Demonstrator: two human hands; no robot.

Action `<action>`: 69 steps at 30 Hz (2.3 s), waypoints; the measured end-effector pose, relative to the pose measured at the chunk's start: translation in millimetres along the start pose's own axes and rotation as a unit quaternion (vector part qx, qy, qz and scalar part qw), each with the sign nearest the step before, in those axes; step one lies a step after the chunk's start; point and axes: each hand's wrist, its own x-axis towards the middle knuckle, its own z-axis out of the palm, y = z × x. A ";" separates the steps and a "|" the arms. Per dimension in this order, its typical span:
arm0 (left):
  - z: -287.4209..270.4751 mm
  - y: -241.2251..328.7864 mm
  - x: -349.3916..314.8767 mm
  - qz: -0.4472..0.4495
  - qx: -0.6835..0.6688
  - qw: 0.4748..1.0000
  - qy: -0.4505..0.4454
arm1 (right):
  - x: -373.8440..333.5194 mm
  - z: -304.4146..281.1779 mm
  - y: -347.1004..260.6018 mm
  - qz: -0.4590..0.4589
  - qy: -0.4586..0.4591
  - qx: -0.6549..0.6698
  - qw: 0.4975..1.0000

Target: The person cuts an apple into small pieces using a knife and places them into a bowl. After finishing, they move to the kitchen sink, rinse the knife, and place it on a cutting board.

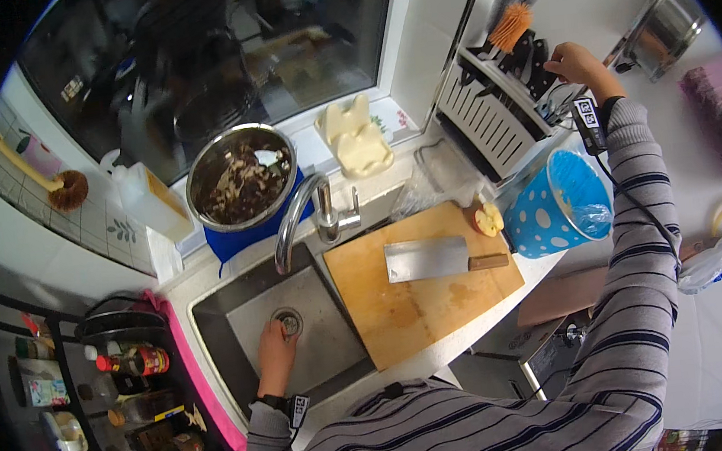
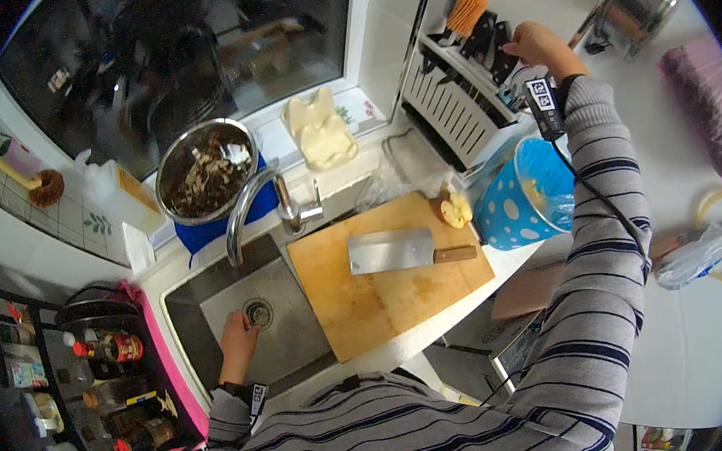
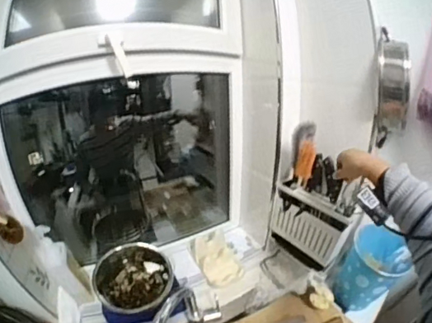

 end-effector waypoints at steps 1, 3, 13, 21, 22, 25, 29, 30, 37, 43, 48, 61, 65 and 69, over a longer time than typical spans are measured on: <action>0.5 -0.8 0.2 -0.019 0.005 1.000 -0.008 | -3.7 3.5 -3.5 0.012 0.019 0.000 1.000; 2.0 -3.9 2.4 -0.010 0.000 0.999 -0.038 | -18.7 7.3 -14.6 -0.046 0.130 -0.068 0.988; 16.1 -9.1 -10.2 0.061 -0.030 0.997 -0.022 | -220.1 195.2 -86.4 -0.215 0.018 0.020 0.976; 70.2 67.3 -15.0 0.347 0.079 0.935 0.001 | -276.2 369.4 -44.8 -0.113 -0.084 -0.031 0.990; 79.7 82.7 -14.0 0.328 0.051 0.943 -0.032 | -276.5 377.6 -41.7 -0.112 -0.080 -0.029 0.990; 98.9 114.9 -6.2 0.314 -0.019 0.948 -0.048 | -272.0 395.3 -42.2 -0.123 -0.011 -0.030 0.992; 104.9 119.5 -4.2 0.281 -0.063 0.957 -0.030 | -278.1 392.5 -38.5 -0.156 -0.043 0.020 0.987; 102.2 112.7 -5.6 0.271 -0.065 0.960 -0.018 | -285.5 387.8 -36.2 -0.165 -0.041 0.044 0.985; 58.7 35.1 -44.0 0.159 -0.108 0.980 0.054 | -396.8 363.8 -23.4 -0.040 -0.046 0.400 0.914; 36.1 8.2 -73.0 0.088 -0.126 0.985 0.083 | -465.0 387.7 -45.4 0.184 -0.162 0.602 0.760; 26.5 7.3 -79.8 0.102 -0.136 0.978 0.124 | -475.6 400.9 -92.6 0.191 -0.190 0.608 0.746; 14.2 24.7 -102.2 0.083 -0.134 0.987 0.025 | -422.7 407.5 -259.1 -0.039 -0.289 0.512 0.808; 12.6 23.7 -94.9 0.091 -0.065 0.993 -0.030 | -391.0 397.6 -280.4 -0.195 -0.167 0.429 0.866; 33.2 29.8 -89.4 0.171 0.099 0.979 -0.058 | -374.4 383.6 -293.1 -0.156 -0.249 0.437 0.850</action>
